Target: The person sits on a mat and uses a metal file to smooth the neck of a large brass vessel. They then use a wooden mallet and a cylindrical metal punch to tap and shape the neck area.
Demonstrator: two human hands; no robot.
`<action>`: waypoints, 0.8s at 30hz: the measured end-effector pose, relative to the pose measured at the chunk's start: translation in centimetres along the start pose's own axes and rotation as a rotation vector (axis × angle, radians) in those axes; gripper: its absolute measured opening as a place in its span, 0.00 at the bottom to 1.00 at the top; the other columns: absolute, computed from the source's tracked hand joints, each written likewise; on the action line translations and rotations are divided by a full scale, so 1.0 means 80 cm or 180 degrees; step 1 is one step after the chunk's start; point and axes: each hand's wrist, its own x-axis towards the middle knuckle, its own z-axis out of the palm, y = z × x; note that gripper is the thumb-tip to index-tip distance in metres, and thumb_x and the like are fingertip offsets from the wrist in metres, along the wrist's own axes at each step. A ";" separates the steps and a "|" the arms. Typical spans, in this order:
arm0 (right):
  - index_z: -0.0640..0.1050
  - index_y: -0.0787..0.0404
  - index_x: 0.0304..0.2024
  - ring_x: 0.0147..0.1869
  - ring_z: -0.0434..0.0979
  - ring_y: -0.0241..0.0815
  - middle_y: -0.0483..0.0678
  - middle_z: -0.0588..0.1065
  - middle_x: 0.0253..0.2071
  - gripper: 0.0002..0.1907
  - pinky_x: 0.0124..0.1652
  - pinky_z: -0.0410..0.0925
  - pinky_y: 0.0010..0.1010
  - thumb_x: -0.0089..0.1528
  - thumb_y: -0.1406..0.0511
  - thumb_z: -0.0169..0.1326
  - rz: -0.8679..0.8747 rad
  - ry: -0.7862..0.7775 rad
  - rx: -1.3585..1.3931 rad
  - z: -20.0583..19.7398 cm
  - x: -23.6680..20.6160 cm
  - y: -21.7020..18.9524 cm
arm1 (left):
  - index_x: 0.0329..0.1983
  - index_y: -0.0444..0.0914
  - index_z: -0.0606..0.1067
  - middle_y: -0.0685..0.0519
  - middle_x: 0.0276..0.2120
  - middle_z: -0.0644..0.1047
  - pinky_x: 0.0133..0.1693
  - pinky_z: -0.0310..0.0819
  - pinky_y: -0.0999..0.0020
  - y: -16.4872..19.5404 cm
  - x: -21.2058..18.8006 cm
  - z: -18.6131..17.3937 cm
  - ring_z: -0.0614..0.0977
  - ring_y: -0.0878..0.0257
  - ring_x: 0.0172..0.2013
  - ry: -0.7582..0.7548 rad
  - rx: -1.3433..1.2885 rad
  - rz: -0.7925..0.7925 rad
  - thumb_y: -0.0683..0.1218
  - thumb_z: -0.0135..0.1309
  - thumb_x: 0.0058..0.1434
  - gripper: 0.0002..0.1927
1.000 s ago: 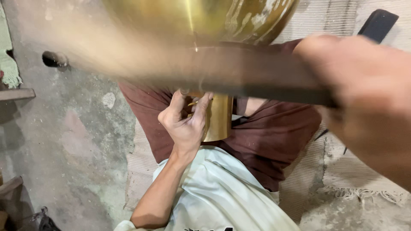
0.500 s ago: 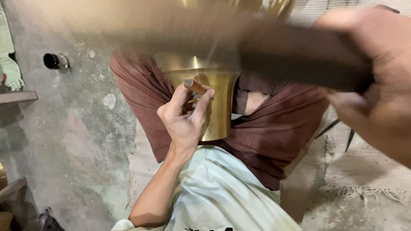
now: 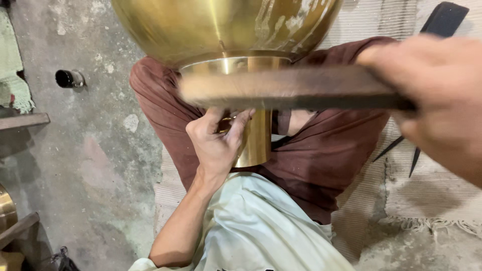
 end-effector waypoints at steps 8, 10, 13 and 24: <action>0.77 0.64 0.52 0.36 0.79 0.48 0.53 0.76 0.35 0.22 0.37 0.72 0.37 0.54 0.78 0.59 0.0106 0.0187 0.0024 0.014 -0.010 0.007 | 0.42 0.33 0.76 0.45 0.24 0.77 0.28 0.70 0.73 -0.014 0.006 0.001 0.75 0.64 0.22 -0.0395 0.0251 0.0245 0.40 0.70 0.60 0.13; 0.77 0.63 0.54 0.37 0.80 0.47 0.53 0.76 0.37 0.21 0.38 0.73 0.37 0.58 0.77 0.59 0.0401 -0.0010 0.0100 0.017 -0.009 0.005 | 0.52 0.32 0.77 0.46 0.24 0.76 0.28 0.71 0.73 -0.018 0.002 0.004 0.76 0.66 0.21 -0.0440 0.0122 0.0160 0.39 0.69 0.60 0.19; 0.77 0.60 0.58 0.40 0.82 0.49 0.54 0.79 0.41 0.24 0.41 0.75 0.37 0.59 0.73 0.60 0.0793 -0.0209 0.0066 0.024 -0.014 -0.001 | 0.54 0.33 0.77 0.46 0.27 0.77 0.31 0.73 0.74 -0.022 0.002 0.004 0.78 0.66 0.24 -0.0513 0.0066 0.0314 0.40 0.68 0.61 0.19; 0.76 0.62 0.61 0.45 0.84 0.52 0.57 0.81 0.46 0.26 0.45 0.76 0.37 0.59 0.72 0.60 0.0871 0.0028 0.0245 0.029 -0.030 0.009 | 0.48 0.33 0.76 0.48 0.25 0.75 0.31 0.75 0.74 -0.005 0.021 0.004 0.80 0.64 0.23 -0.0896 0.0144 0.0258 0.40 0.68 0.60 0.16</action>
